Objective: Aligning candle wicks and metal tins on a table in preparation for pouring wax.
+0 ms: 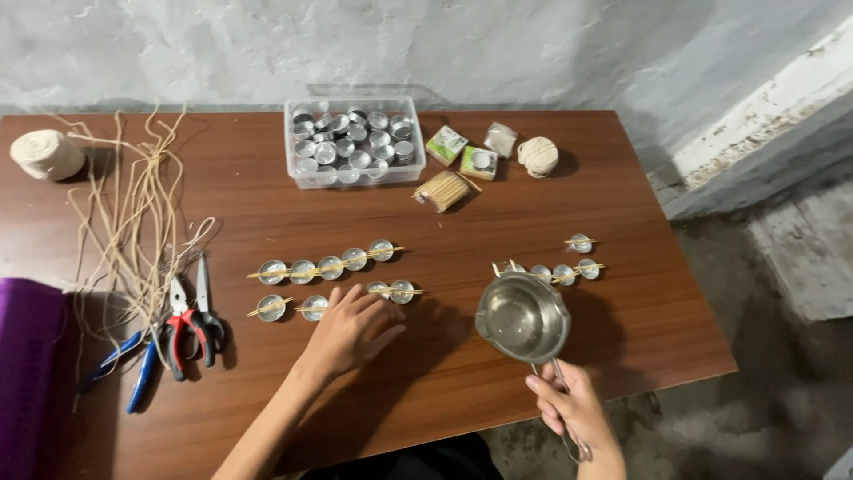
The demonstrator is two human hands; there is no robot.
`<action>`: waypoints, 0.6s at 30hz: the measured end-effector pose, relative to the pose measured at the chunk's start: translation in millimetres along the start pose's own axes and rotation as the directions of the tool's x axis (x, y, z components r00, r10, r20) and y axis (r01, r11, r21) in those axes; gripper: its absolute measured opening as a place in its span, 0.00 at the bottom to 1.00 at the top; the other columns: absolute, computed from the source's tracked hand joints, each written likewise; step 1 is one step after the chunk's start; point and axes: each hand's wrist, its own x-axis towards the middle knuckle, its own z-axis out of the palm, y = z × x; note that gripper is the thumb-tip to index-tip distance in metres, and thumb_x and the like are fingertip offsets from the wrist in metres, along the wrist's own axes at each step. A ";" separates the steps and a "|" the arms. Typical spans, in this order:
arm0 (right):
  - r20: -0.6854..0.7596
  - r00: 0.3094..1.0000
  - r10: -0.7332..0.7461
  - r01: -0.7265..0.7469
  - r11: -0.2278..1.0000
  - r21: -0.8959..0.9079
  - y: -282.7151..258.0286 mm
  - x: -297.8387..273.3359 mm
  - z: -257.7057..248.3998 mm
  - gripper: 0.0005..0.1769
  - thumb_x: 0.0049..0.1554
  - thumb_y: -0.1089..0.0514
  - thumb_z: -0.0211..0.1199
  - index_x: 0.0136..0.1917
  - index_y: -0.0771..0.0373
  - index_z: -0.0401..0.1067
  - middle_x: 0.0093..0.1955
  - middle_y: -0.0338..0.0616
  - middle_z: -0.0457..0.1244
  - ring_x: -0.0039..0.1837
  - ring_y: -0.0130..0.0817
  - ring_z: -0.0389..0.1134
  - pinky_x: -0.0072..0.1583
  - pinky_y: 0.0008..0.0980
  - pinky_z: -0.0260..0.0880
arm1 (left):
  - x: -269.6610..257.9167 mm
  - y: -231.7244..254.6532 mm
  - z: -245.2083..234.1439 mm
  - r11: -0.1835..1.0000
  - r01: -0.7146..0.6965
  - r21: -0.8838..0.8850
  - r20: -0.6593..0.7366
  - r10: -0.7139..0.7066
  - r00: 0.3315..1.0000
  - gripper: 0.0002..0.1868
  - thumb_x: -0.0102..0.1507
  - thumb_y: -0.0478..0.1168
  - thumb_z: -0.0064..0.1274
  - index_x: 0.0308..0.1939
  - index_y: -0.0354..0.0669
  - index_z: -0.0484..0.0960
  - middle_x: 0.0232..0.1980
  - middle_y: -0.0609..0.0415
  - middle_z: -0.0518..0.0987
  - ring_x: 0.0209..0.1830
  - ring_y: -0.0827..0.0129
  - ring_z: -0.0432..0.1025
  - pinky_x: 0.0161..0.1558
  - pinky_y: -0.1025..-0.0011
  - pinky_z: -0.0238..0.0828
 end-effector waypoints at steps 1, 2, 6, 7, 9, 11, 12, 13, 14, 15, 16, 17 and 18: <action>-0.056 0.998 0.010 -0.009 1.000 0.009 0.1 -8.2 -6.0 0.19 0.58 0.64 0.67 0.35 0.62 0.57 0.20 0.39 0.49 0.18 0.24 0.47 0.21 0.23 0.45 | 14.6 2.3 -0.8 0.998 -0.034 -0.051 0.025 0.035 0.999 0.07 0.65 0.47 0.61 0.39 0.55 0.79 0.37 0.65 0.79 0.36 0.63 0.65 0.41 0.65 0.54; -0.111 0.994 0.020 -0.018 1.000 0.020 0.1 -16.4 -12.3 0.18 0.57 0.64 0.68 0.36 0.62 0.58 0.20 0.40 0.49 0.18 0.24 0.47 0.20 0.24 0.44 | 29.6 4.9 -1.4 0.993 -0.066 -0.102 0.049 0.071 0.996 0.06 0.65 0.45 0.60 0.39 0.55 0.79 0.41 0.65 0.81 0.37 0.64 0.66 0.41 0.67 0.56; -0.249 0.969 -0.002 0.002 1.000 0.002 11.1 -44.9 -47.8 0.17 0.58 0.66 0.67 0.36 0.64 0.58 0.23 0.41 0.48 0.21 0.24 0.46 0.22 0.25 0.43 | 104.0 6.0 36.1 0.968 -0.121 -0.221 0.103 0.147 0.984 0.03 0.67 0.43 0.56 0.40 0.51 0.81 0.36 0.60 0.79 0.35 0.61 0.66 0.42 0.65 0.59; -0.292 0.956 0.016 -0.020 1.000 -0.010 16.3 -50.5 -59.3 0.18 0.58 0.65 0.67 0.35 0.63 0.57 0.21 0.42 0.48 0.19 0.26 0.46 0.21 0.25 0.42 | 123.8 3.2 55.5 0.964 -0.173 -0.201 0.097 0.195 0.976 0.04 0.66 0.44 0.56 0.42 0.52 0.81 0.39 0.58 0.80 0.38 0.58 0.69 0.42 0.63 0.61; -0.343 0.939 0.029 -0.038 0.999 -0.018 29.6 -59.7 -84.1 0.19 0.58 0.64 0.67 0.35 0.62 0.56 0.19 0.43 0.48 0.17 0.28 0.46 0.21 0.26 0.41 | 166.5 0.9 95.4 0.955 -0.234 -0.184 0.090 0.253 0.963 0.05 0.65 0.44 0.56 0.43 0.52 0.81 0.42 0.56 0.81 0.40 0.54 0.71 0.42 0.61 0.63; -0.409 0.908 0.088 -0.099 0.995 -0.007 45.6 -66.9 -110.1 0.21 0.59 0.65 0.65 0.34 0.62 0.53 0.19 0.45 0.44 0.15 0.34 0.45 0.20 0.30 0.38 | 213.0 2.2 136.4 0.909 -0.288 -0.302 0.167 0.348 0.923 0.10 0.59 0.42 0.56 0.43 0.45 0.80 0.42 0.49 0.83 0.40 0.45 0.76 0.39 0.52 0.69; -0.418 0.904 0.084 -0.095 0.995 -0.005 47.3 -71.7 -117.1 0.21 0.59 0.65 0.65 0.34 0.62 0.53 0.19 0.45 0.44 0.15 0.34 0.45 0.20 0.30 0.38 | 230.8 7.7 151.4 0.904 -0.297 -0.307 0.166 0.358 0.919 0.10 0.59 0.42 0.56 0.43 0.45 0.80 0.42 0.49 0.83 0.40 0.45 0.76 0.39 0.52 0.69; -0.454 0.887 0.078 -0.100 0.995 -0.023 49.3 -77.0 -124.5 0.21 0.58 0.64 0.66 0.33 0.62 0.54 0.18 0.46 0.47 0.18 0.35 0.48 0.23 0.32 0.45 | 248.1 14.0 166.7 0.933 -0.215 -0.287 0.308 0.302 0.902 0.16 0.60 0.44 0.58 0.51 0.47 0.79 0.47 0.46 0.83 0.43 0.43 0.78 0.42 0.49 0.72; -0.490 0.869 0.072 -0.106 0.994 -0.042 51.3 -82.2 -131.8 0.21 0.58 0.63 0.66 0.32 0.62 0.55 0.17 0.48 0.50 0.20 0.36 0.50 0.25 0.33 0.51 | 265.4 20.7 182.1 0.958 -0.137 -0.254 0.443 0.241 0.863 0.23 0.61 0.47 0.60 0.59 0.48 0.77 0.52 0.42 0.83 0.47 0.41 0.79 0.45 0.46 0.75; -0.497 0.865 0.070 -0.103 0.994 -0.038 68.0 -81.7 -146.4 0.21 0.58 0.63 0.66 0.32 0.62 0.55 0.17 0.48 0.50 0.20 0.36 0.50 0.25 0.33 0.51 | 279.8 24.5 198.1 0.955 -0.145 -0.258 0.444 0.251 0.860 0.23 0.61 0.47 0.60 0.59 0.48 0.77 0.52 0.42 0.83 0.47 0.41 0.79 0.45 0.46 0.75; -0.506 0.862 0.018 -0.028 1.000 -0.011 85.0 -81.1 -160.6 0.09 0.57 0.69 0.64 0.43 0.65 0.64 0.22 0.40 0.45 0.21 0.32 0.49 0.25 0.34 0.48 | 294.0 28.3 214.2 0.973 -0.085 -0.217 0.557 0.194 0.808 0.28 0.60 0.49 0.61 0.62 0.50 0.74 0.56 0.47 0.83 0.52 0.46 0.78 0.48 0.49 0.75; -0.515 0.857 -0.034 0.048 0.999 0.013 101.9 -80.6 -175.4 0.10 0.57 0.75 0.61 0.53 0.69 0.72 0.27 0.33 0.40 0.22 0.28 0.47 0.25 0.34 0.45 | 307.7 32.4 230.2 0.986 -0.029 -0.166 0.658 0.133 0.741 0.32 0.59 0.51 0.61 0.66 0.52 0.72 0.59 0.52 0.83 0.57 0.51 0.77 0.52 0.52 0.75; -0.521 0.852 -0.036 0.051 0.999 0.014 98.8 -83.3 -171.2 0.10 0.57 0.75 0.61 0.53 0.69 0.72 0.27 0.33 0.40 0.22 0.28 0.47 0.25 0.34 0.45 | 316.3 25.7 254.3 0.985 -0.036 -0.171 0.658 0.141 0.740 0.32 0.59 0.51 0.61 0.66 0.52 0.72 0.59 0.52 0.83 0.57 0.51 0.77 0.52 0.52 0.75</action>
